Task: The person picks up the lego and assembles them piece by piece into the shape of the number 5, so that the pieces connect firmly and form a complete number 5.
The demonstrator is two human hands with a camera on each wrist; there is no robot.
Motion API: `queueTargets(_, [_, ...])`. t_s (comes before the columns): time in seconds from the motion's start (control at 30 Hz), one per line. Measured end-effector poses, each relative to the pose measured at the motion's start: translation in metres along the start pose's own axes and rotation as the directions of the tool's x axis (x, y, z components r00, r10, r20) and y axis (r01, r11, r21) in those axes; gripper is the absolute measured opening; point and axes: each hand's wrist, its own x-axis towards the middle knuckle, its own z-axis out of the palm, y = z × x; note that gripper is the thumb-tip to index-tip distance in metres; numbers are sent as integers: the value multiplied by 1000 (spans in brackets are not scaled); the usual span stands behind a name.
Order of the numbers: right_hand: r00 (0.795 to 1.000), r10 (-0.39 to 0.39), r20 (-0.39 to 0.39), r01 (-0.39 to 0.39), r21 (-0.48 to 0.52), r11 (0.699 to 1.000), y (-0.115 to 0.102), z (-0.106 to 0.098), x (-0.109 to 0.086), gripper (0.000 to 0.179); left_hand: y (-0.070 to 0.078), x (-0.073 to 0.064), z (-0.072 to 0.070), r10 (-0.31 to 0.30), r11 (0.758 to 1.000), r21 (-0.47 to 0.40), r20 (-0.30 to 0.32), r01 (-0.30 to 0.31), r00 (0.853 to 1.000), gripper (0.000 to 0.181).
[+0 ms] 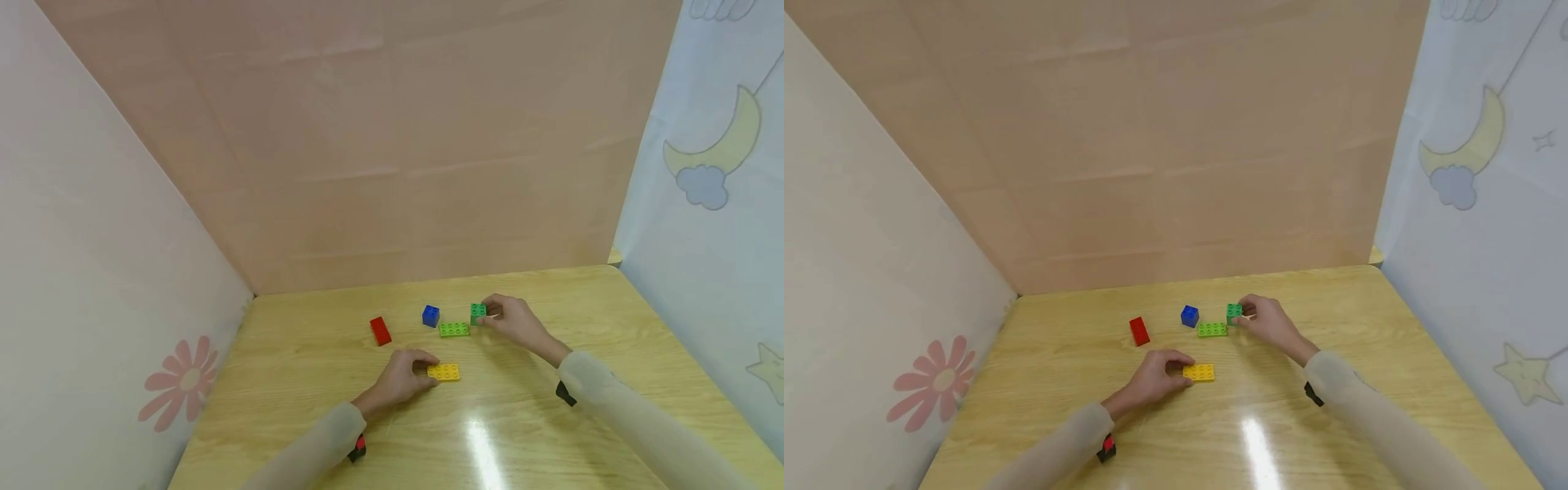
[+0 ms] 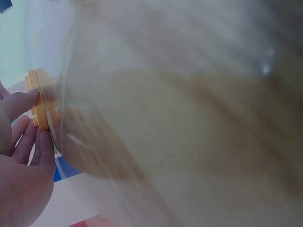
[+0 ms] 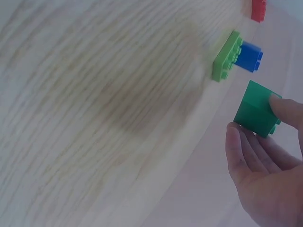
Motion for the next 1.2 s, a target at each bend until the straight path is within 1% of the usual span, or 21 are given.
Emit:
queueTargets(0.1, [1000, 5, -1, -5, 3, 1000, -7, 4, -5, 44, -1, 0, 0, -1, 1000, -4, 4, 1, 1000, 33])
queueTargets(0.23, [1000, 13, 3, -14, 18, 1000, -18, 6, -11, 45, -2, 0, -1, 18, 1000, -8, 7, -18, 1000, 32])
queueTargets(0.33, [1000, -1, 20, 0, 29, 1000, -23, 7, -16, 46, -2, 1, -1, 25, 1000, -6, 10, -25, 1000, 32])
queueTargets(0.47, [999, -18, 31, 17, 43, 999, -28, 11, -23, 43, -3, 2, 0, 19, 1000, -3, 17, -19, 1000, 32])
queueTargets(0.67, [998, -47, 46, 44, 52, 998, -34, 16, -32, 34, -1, 3, -1, 21, 999, 29, 23, -22, 1000, 33])
queueTargets(0.87, [994, -76, 79, 67, 100, 993, -39, 21, -39, 35, 2, 2, -2, 24, 998, 61, 39, -27, 999, 34])
queueTargets(1.13, [986, -114, 123, 96, 142, 985, -38, 34, -46, 34, 0, 0, -3, 32, 998, 53, 45, -34, 998, 34])
queueTargets(1.2, [984, -116, 137, 93, 159, 983, -37, 37, -48, 33, 0, 0, -3, 39, 998, 51, 45, -42, 998, 34])
